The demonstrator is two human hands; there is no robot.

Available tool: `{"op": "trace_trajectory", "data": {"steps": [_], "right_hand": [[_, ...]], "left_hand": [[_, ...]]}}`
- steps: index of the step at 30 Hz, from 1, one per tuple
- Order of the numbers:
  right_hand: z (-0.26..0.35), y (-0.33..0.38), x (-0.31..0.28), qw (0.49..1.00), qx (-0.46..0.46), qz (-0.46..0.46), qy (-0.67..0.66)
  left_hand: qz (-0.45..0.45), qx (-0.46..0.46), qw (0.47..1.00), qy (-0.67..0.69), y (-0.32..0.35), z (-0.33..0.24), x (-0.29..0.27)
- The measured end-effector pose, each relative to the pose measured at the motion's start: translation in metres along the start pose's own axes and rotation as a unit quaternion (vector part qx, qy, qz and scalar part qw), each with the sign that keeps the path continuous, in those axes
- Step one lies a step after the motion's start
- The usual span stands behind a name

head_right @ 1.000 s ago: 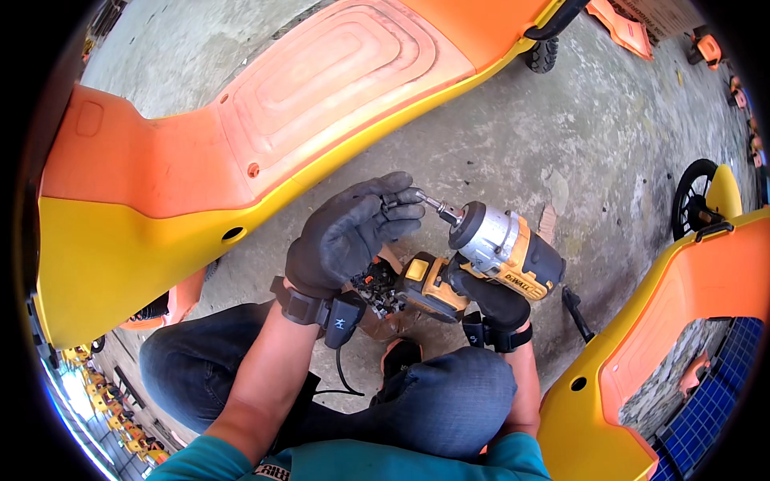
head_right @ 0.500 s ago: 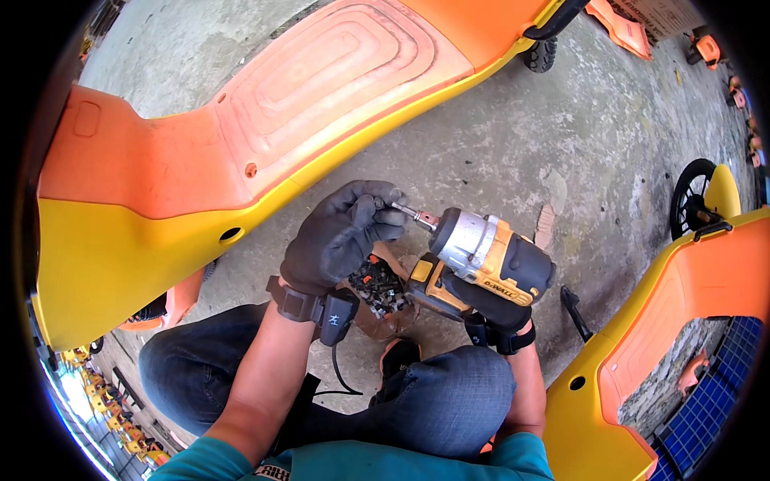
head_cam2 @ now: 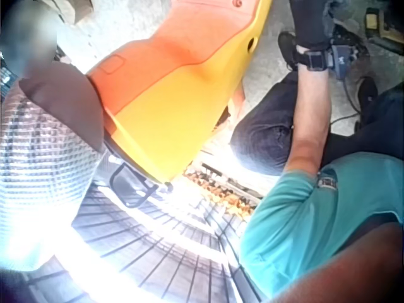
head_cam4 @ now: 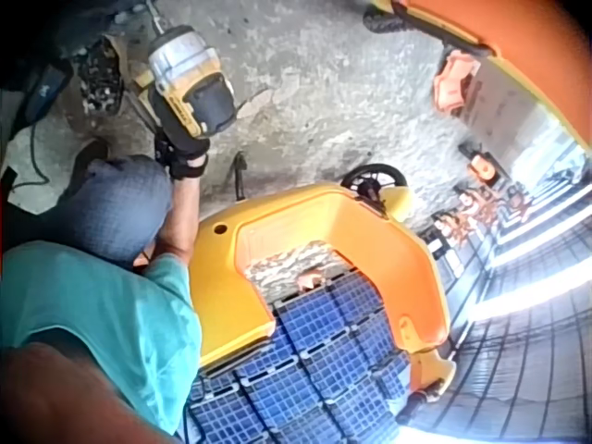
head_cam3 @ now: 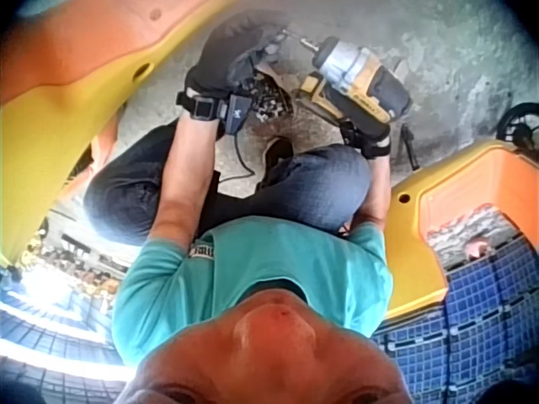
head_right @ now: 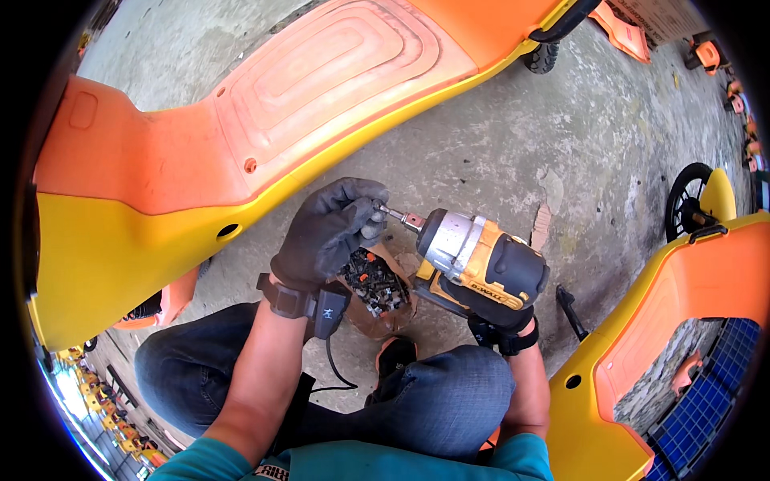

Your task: The person sits on the floor and works on the internal wiring of an orange and yellow electric scooter. They place a plastic cover over the compartment and secure it using a cordless impact driver to tighten screws.

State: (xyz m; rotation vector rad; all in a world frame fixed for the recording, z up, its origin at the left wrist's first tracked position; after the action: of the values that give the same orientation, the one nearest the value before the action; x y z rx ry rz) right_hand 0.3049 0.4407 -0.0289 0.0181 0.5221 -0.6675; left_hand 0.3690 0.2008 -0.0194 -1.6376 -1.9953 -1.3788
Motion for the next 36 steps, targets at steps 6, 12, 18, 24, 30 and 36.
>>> {"op": "trace_trajectory", "data": {"steps": [6,12,18,24,30,36], "right_hand": [[0.049,-0.037,-0.001,0.941,-0.135,0.039,0.308],[0.037,-0.033,0.004,0.968,-0.106,0.053,0.223],[0.006,-0.014,0.008,0.994,0.086,0.001,-0.071],[0.036,-0.041,0.009,0.960,-0.081,0.120,0.240],[0.038,-0.056,-0.007,0.950,-0.113,0.192,0.221],[0.117,-0.127,-0.007,0.928,-0.216,0.269,0.138]], "left_hand": [[-0.050,-0.004,0.995,-0.083,0.009,-0.011,-0.002],[-0.053,0.009,0.989,-0.137,0.009,-0.015,-0.008],[-0.070,0.013,0.986,-0.154,0.011,-0.014,-0.011],[-0.056,-0.007,0.995,-0.088,0.012,-0.004,-0.020],[0.031,0.015,0.989,0.143,0.006,0.012,-0.023],[0.068,0.080,0.930,0.353,0.004,0.020,-0.016]]}}
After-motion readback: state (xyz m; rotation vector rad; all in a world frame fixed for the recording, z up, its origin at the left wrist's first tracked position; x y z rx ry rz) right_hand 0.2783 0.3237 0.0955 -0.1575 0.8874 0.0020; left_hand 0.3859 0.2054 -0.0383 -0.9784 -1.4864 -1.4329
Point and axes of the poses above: each hand's wrist, its own y-axis away from the middle knuckle, its own x-axis out of the palm, z = x × y, the point moved 7 cm from there along -y, towards the middle knuckle, and after that the axes turned 12 degrees about -x, right-handed, at the moved point
